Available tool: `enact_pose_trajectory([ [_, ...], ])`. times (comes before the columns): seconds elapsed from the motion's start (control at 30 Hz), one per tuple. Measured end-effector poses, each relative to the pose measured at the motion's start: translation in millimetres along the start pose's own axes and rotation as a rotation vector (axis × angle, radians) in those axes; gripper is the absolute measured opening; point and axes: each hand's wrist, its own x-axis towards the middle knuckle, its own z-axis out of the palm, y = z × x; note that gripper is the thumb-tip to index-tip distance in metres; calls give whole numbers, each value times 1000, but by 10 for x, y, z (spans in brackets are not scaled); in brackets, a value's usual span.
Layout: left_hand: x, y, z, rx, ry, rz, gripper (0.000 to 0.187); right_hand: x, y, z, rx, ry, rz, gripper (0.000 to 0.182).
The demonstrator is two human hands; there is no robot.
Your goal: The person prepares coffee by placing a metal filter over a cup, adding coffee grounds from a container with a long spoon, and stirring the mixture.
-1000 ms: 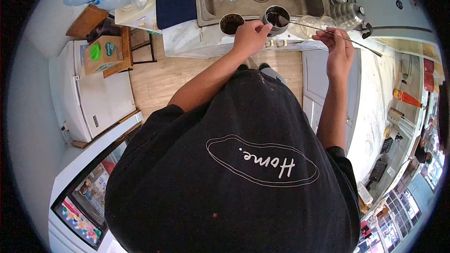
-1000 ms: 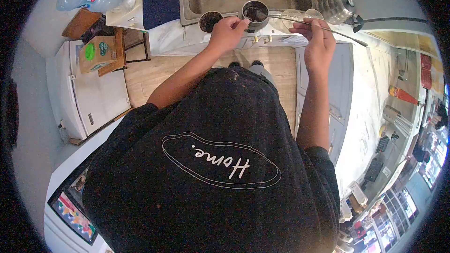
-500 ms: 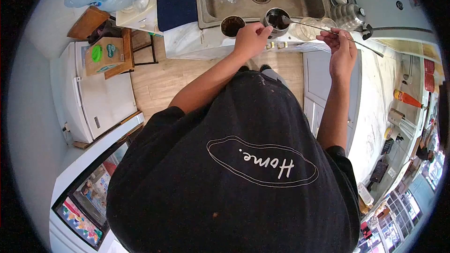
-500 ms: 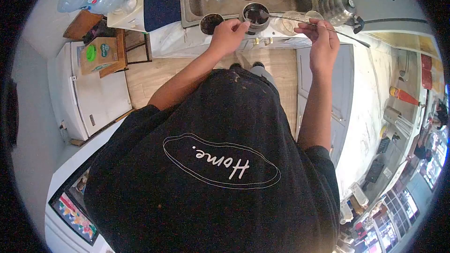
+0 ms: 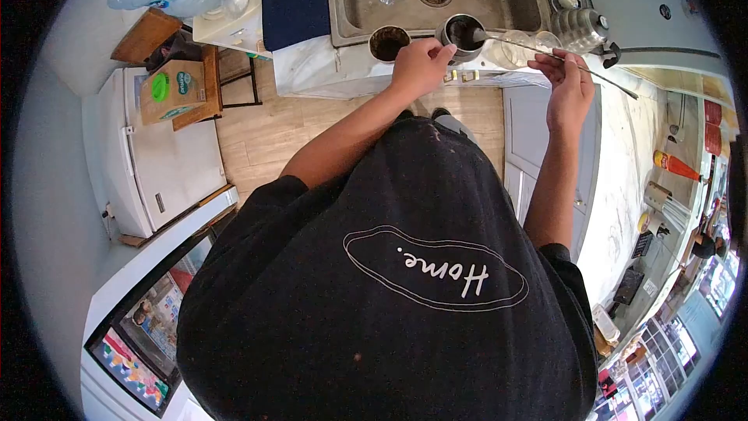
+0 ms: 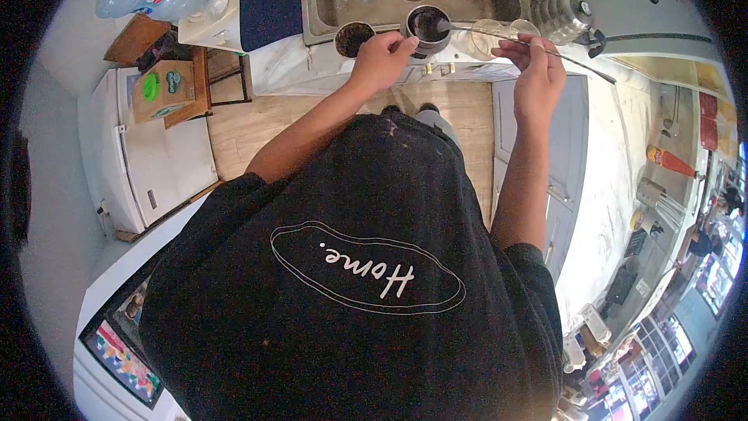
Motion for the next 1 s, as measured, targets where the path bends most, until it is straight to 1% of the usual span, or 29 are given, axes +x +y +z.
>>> enact_pose_trajectory([
  [0.13, 17, -13, 10, -50, -13, -25, 42, 9, -21, -38, 39, -17, -37, 28],
  [0.33, 16, 8, -7, -55, -28, -53, 41, -59, 109, 100, 16, -29, 56, 30],
  [0.43, 20, -45, 31, -82, -9, -47, 41, -51, 173, 94, 9, -31, 33, 29],
  [0.53, 15, -57, 41, -75, -6, -50, 42, -51, 109, 79, 18, 21, -28, 28],
  [0.73, 30, -40, 21, -56, -28, -59, 42, -134, -49, 97, 59, 105, -54, 29],
  [0.93, 19, -16, 10, -81, -24, -53, 42, -270, 99, 227, 33, 45, 11, 29],
  [1.0, 21, -42, 24, -86, -9, -31, 42, -281, 141, 239, 32, 57, -14, 29],
])
